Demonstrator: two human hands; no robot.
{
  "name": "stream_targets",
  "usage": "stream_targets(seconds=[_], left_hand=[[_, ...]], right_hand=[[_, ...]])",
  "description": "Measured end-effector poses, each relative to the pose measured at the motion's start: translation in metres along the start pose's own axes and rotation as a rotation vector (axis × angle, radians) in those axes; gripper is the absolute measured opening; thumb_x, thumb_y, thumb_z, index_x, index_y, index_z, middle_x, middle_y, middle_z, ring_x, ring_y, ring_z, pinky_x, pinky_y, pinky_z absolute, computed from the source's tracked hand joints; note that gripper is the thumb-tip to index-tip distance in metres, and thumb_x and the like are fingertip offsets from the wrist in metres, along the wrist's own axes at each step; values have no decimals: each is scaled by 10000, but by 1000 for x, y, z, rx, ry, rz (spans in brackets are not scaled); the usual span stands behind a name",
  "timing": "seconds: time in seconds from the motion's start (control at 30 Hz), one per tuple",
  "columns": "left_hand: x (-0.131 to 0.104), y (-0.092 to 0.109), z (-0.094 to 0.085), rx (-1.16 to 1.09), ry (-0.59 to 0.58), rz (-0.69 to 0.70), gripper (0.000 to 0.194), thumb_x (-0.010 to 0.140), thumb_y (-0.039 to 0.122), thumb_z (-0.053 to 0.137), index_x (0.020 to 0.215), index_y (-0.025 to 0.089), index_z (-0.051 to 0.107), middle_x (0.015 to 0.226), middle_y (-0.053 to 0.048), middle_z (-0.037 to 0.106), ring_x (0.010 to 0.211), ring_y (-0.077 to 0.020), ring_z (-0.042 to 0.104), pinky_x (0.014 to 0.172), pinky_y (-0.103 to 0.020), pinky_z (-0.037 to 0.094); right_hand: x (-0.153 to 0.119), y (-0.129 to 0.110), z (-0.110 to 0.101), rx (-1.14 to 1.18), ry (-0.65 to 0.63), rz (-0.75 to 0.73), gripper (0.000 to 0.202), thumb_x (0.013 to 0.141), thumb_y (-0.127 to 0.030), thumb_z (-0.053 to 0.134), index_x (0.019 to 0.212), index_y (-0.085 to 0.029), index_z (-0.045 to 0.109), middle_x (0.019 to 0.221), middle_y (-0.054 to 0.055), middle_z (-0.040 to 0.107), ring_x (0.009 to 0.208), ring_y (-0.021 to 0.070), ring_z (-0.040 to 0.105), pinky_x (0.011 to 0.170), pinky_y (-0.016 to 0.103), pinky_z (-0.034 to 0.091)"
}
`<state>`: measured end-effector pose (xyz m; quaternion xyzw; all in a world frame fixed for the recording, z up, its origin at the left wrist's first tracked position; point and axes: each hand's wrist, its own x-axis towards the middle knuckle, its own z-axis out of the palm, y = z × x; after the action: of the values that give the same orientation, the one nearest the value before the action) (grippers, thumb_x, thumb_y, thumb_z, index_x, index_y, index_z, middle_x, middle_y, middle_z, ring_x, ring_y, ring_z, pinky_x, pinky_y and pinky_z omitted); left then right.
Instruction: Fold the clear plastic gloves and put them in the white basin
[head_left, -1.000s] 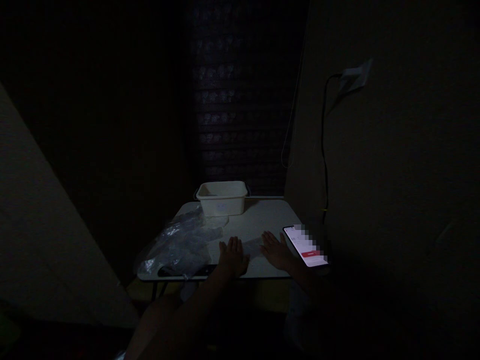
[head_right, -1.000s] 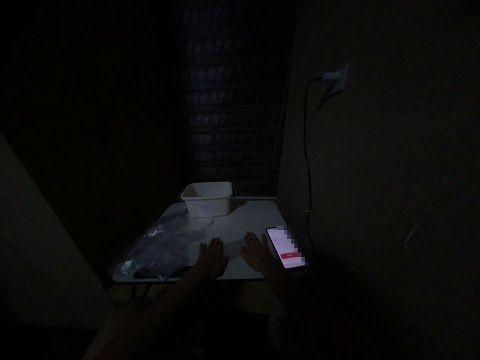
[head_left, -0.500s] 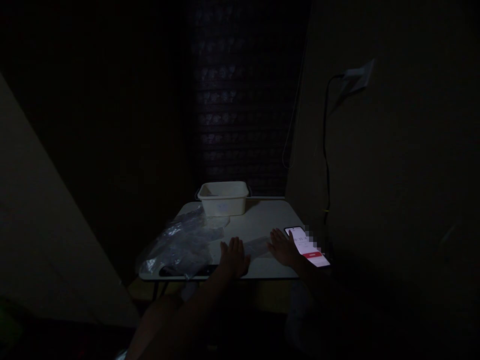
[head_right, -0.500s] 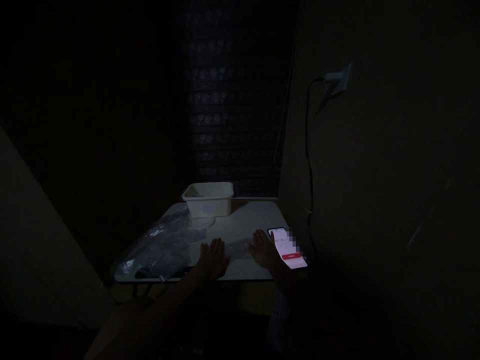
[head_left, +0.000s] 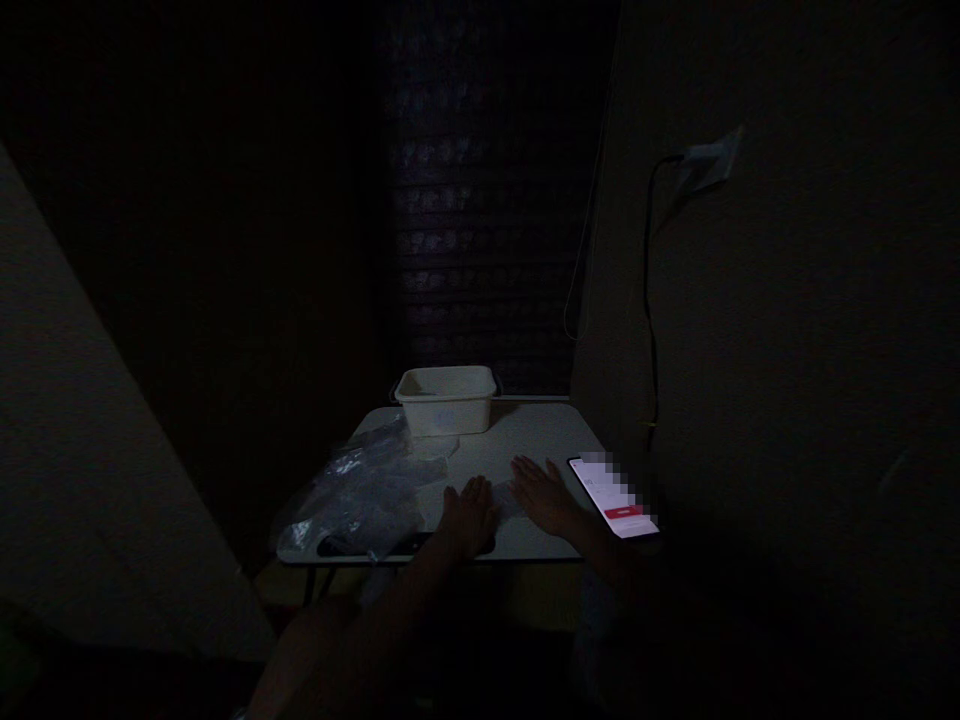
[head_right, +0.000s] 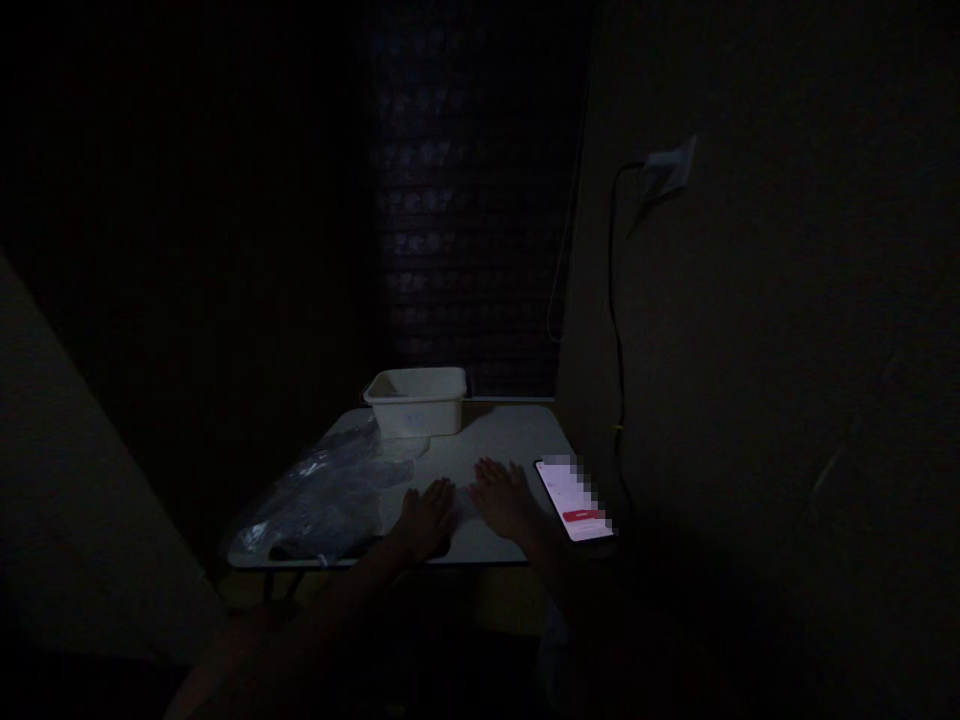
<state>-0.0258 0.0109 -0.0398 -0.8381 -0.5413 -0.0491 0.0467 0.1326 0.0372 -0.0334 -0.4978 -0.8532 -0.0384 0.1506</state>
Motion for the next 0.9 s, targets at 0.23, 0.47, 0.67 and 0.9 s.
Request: stream_targets(seconds=[0.23,0.47,0.67,0.9], left_hand=[[-2,0,10,47,-3,46,474,775,312,94,1166,78,226,1232,-134,200,1120,-227,148,798,-503,181],[-1,1,10,56,16,39,480,771,317,118,1165,66,226,1226,-143,213,1115,-243,156,790,-509,182],[-3,3,6,56,9,29,479,767,311,132,1162,59,232,1229,-153,196,1112,-243,163,789,-508,180],[-3,3,5,53,27,32,473,766,314,147,1148,60,260,1218,-154,230,1102,-245,185,785,-485,200]], right_hand=[[-5,-21,19,-8,-104,-116,528,768,-410,55,1175,-129,238,1225,91,247,1129,166,149,892,428,-6],[-10,2,17,-59,-90,-35,520,768,-404,69,1173,-128,243,1226,96,238,1128,174,154,882,448,-5],[-12,20,16,-99,-68,42,520,765,-412,79,1163,-133,267,1218,92,260,1128,182,150,876,462,-8],[-9,32,13,-146,-33,164,518,755,-410,149,1125,-97,333,1188,129,309,1113,220,177,860,479,25]])
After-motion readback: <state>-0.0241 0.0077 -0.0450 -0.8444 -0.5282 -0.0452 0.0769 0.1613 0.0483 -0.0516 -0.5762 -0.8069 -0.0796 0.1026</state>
